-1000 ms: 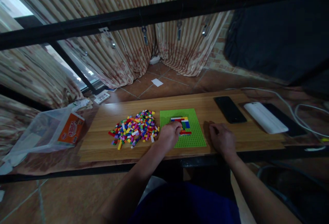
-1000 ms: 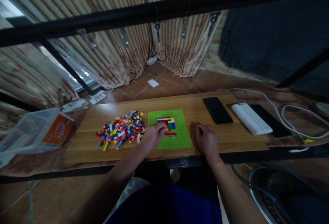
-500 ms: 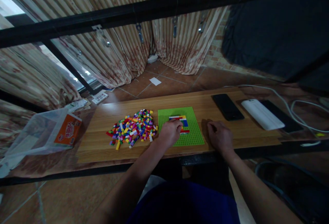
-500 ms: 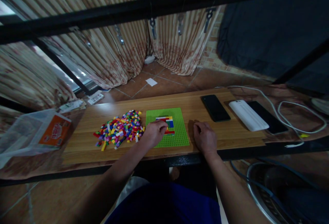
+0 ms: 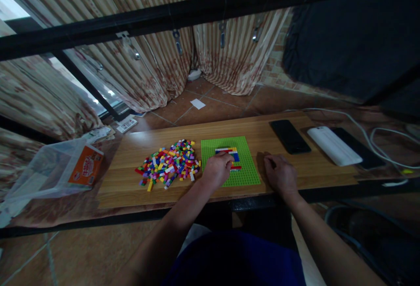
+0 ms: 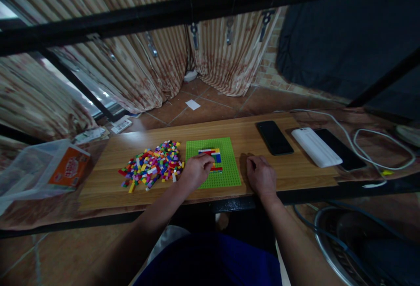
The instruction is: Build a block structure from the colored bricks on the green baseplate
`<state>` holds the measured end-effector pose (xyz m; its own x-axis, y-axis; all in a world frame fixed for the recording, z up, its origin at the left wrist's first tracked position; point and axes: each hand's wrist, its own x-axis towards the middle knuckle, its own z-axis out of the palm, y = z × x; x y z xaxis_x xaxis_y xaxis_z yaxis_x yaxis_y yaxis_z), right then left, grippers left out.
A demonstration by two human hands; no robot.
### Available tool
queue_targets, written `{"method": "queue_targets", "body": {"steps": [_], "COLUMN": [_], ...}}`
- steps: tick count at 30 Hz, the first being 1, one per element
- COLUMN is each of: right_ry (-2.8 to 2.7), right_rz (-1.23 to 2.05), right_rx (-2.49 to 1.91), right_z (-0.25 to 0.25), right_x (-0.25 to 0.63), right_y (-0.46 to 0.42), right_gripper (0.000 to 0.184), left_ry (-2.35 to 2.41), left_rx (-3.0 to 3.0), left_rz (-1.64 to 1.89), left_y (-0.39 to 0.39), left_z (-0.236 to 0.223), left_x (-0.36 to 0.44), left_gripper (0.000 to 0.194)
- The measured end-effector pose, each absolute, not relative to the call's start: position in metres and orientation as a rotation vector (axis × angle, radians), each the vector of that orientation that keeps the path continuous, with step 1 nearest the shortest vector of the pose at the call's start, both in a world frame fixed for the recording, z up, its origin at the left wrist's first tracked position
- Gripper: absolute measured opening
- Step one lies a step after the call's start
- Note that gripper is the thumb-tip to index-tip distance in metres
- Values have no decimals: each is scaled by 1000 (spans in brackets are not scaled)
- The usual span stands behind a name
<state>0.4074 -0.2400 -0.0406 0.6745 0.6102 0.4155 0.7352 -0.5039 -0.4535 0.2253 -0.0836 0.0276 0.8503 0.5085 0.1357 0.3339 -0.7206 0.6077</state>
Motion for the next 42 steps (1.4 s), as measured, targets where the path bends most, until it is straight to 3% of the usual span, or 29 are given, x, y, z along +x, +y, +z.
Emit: {"method": "queue_targets", "body": {"steps": [42], "right_ry": [-1071], "right_rz": [-281], "right_rx": [-2293], "right_z": [-45], "right_x": [412], "right_y": [-241], "right_gripper": [43], "left_ry": [1040], "left_rx": [2363], "left_rz": [198], "left_y": [-94], "left_z": [33], "left_x": [244], "left_gripper": [22]}}
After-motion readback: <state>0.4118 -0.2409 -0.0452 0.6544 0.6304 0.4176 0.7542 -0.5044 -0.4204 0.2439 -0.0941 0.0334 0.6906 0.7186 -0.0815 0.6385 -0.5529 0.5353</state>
